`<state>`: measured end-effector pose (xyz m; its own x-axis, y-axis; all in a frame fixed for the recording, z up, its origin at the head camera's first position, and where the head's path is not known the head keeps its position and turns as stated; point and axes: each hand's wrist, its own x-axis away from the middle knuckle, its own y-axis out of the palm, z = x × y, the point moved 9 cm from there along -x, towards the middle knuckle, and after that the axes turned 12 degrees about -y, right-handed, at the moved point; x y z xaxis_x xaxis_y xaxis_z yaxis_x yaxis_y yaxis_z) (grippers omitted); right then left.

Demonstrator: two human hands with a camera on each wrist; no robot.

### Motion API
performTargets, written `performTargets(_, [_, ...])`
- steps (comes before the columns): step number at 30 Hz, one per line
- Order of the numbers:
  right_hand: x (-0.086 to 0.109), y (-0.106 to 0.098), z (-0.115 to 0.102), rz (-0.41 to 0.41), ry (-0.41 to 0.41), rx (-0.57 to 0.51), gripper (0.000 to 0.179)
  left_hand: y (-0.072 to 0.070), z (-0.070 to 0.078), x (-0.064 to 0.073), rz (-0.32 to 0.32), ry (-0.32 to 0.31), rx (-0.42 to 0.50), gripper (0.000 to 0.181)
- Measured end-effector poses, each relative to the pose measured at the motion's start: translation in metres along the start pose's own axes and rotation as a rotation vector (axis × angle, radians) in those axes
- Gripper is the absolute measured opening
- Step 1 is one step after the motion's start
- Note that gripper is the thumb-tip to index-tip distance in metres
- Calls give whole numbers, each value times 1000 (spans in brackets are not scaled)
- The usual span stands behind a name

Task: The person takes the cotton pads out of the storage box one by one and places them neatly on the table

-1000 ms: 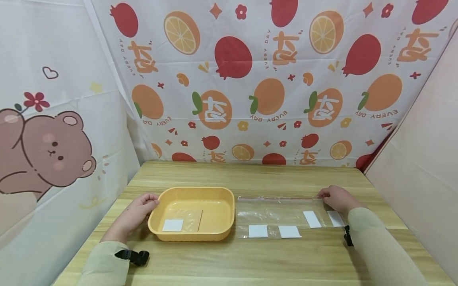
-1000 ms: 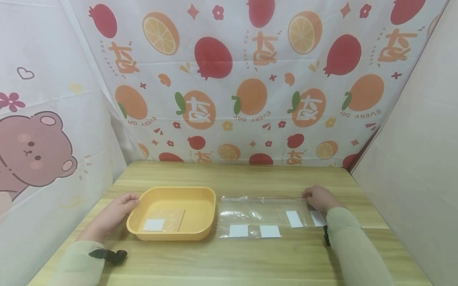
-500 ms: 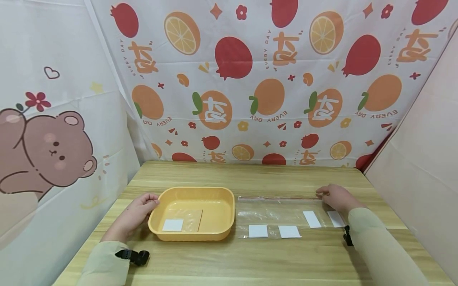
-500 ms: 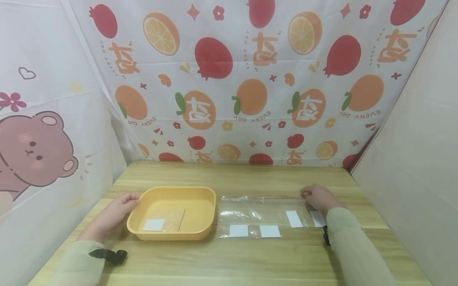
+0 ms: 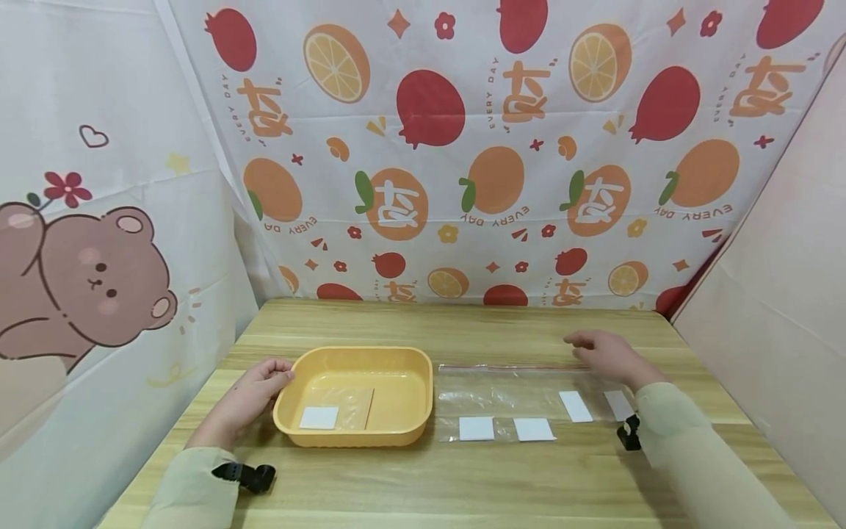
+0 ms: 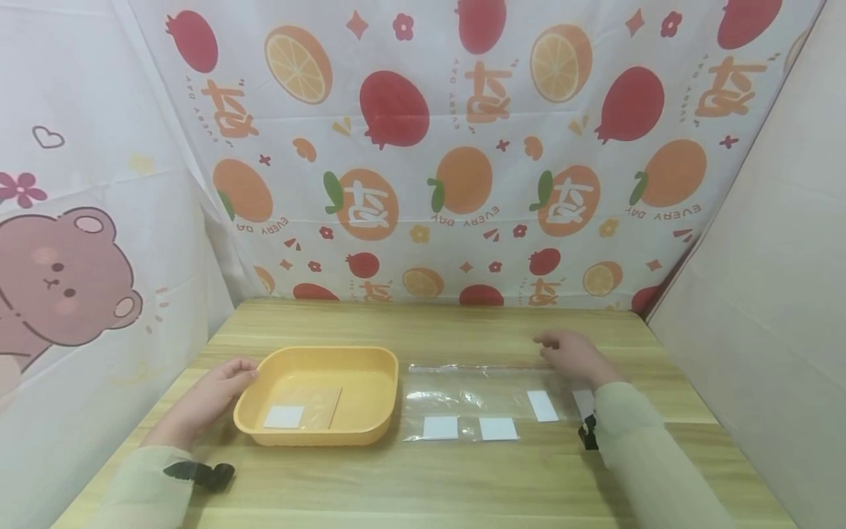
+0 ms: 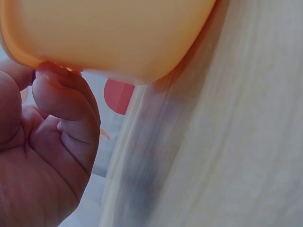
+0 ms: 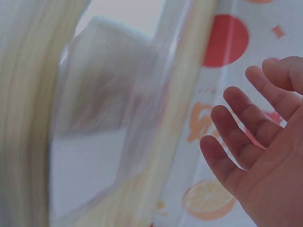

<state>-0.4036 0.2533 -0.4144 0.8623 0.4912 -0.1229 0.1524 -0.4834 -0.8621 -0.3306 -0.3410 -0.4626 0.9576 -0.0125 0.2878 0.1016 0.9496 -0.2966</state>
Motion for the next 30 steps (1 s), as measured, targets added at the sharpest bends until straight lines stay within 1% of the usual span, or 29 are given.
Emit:
performTargets(6, [-5, 5, -33, 10, -57, -117, 35, 0, -1, 0, 4, -1, -7, 37])
performTargets(15, [-12, 25, -80, 14, -45, -323, 32, 0, 2, 2, 5, 14, -8, 35])
performTargets(18, [-15, 31, -96, 0, -66, -357, 32, 1, 2, 2, 2, 14, -8, 35])
performTargets(21, [-19, 39, -109, -14, -63, -413, 32, 0, 2, 1, 0, 11, -9, 35])
performTargets(24, [-23, 47, -121, -27, -52, -496, 32, -1, 2, 0, 2, 11, -11, 35])
performTargets(30, [-31, 62, -151, -61, -85, -708, 40, -2, 2, -1, 11, 11, -21, 34])
